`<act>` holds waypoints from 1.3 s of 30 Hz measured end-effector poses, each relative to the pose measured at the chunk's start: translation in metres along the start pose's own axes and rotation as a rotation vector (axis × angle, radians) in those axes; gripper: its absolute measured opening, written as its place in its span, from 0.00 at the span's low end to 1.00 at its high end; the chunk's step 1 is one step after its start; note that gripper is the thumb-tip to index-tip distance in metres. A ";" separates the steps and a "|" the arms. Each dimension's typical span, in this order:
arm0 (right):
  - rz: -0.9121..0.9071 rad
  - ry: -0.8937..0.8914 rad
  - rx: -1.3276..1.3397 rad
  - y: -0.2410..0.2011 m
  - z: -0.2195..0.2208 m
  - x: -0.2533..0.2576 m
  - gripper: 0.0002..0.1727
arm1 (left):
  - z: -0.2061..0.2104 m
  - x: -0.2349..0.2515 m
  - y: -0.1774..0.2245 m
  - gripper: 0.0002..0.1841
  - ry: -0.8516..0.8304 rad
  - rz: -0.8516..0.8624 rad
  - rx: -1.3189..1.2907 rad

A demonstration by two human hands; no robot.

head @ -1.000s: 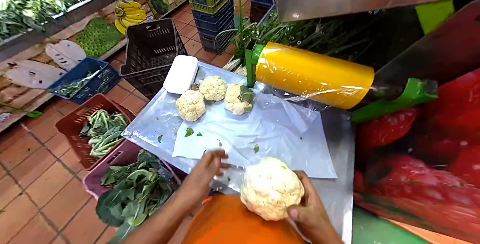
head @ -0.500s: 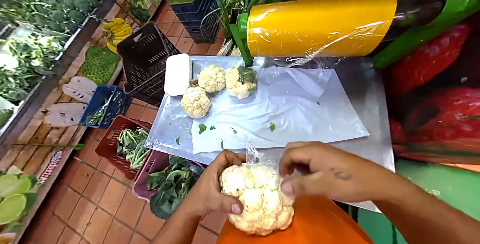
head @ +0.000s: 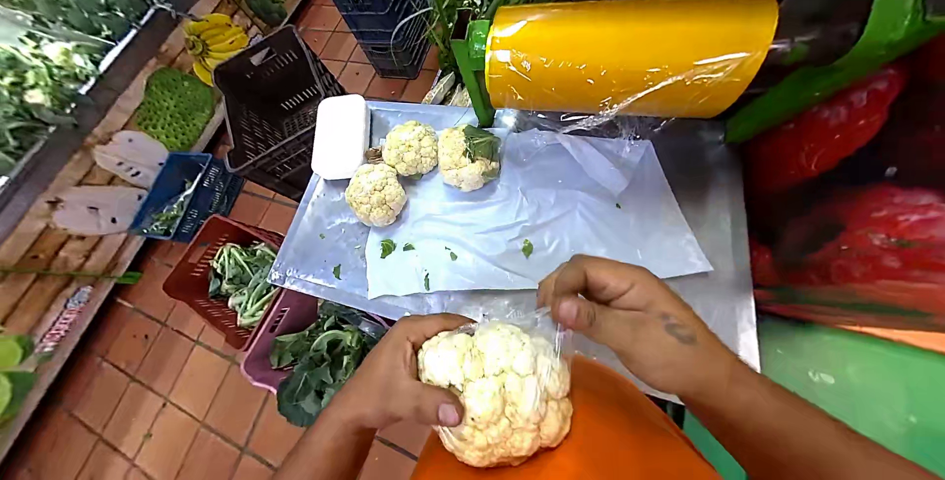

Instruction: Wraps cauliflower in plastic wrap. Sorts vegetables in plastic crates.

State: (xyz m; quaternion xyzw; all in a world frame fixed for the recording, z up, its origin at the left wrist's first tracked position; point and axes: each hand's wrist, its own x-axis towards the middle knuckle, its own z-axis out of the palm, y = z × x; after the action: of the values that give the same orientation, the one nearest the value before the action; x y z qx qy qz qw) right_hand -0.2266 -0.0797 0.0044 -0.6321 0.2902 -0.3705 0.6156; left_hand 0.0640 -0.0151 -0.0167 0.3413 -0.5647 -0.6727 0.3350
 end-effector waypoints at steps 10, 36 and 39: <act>0.277 0.174 0.099 0.085 0.037 0.044 0.12 | 0.008 0.031 -0.014 0.37 -0.201 0.113 0.072; 0.586 0.097 0.002 0.141 -0.016 -0.061 0.07 | -0.074 0.082 -0.087 0.33 1.268 -0.062 -0.510; 0.587 0.152 0.053 0.148 -0.021 -0.079 0.05 | -0.114 0.116 -0.103 0.35 1.365 -0.248 -0.087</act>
State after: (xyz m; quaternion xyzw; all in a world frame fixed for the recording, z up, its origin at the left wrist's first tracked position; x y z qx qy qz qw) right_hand -0.2741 -0.0376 -0.1521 -0.4754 0.4958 -0.2306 0.6892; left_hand 0.0901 -0.1582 -0.1427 0.7363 -0.1572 -0.3627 0.5493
